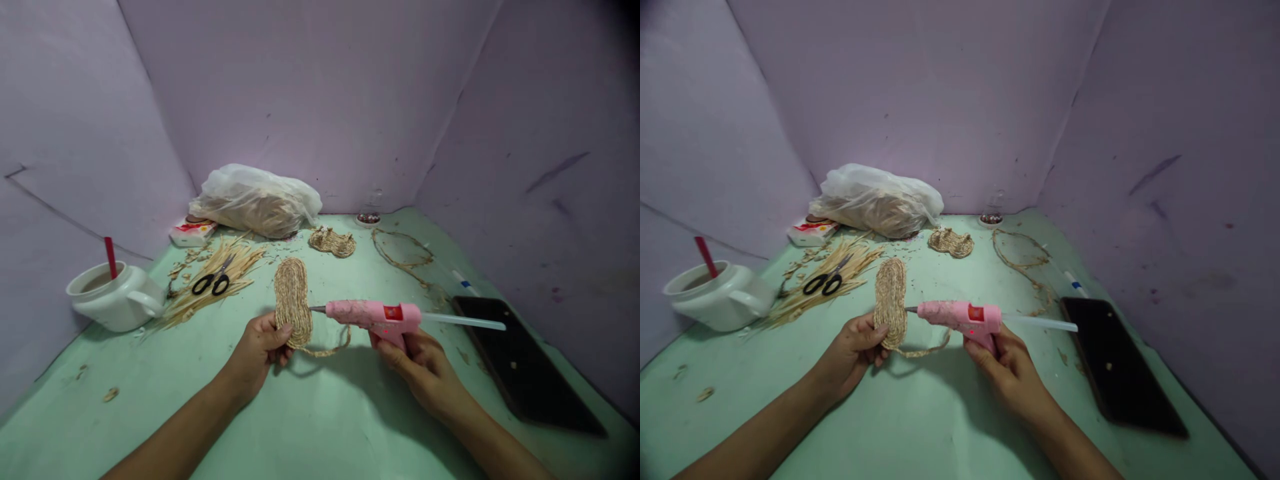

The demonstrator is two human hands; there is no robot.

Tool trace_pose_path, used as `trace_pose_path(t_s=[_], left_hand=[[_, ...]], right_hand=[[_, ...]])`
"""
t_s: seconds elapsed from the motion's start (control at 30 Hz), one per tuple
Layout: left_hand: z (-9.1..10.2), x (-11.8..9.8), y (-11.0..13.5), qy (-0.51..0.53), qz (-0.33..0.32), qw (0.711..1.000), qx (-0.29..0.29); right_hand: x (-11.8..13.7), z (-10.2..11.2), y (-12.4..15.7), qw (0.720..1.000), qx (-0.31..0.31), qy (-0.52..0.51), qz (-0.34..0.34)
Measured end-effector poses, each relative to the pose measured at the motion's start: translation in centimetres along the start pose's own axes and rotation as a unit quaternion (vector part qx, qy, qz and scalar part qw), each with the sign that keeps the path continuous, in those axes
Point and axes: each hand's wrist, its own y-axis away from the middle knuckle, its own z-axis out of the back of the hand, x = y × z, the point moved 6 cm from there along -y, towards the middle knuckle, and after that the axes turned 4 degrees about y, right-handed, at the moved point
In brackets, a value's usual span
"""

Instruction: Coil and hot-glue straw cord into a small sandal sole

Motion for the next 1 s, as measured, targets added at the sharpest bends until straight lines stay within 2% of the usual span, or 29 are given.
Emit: trace_pose_path(t_s=[1.0], left_hand=[[-0.26,0.22,0.22,-0.02,0.017,0.999,0.025]], right_hand=[[-0.93,0.24,0.15,1.0,-0.016,-0.009,-0.017]])
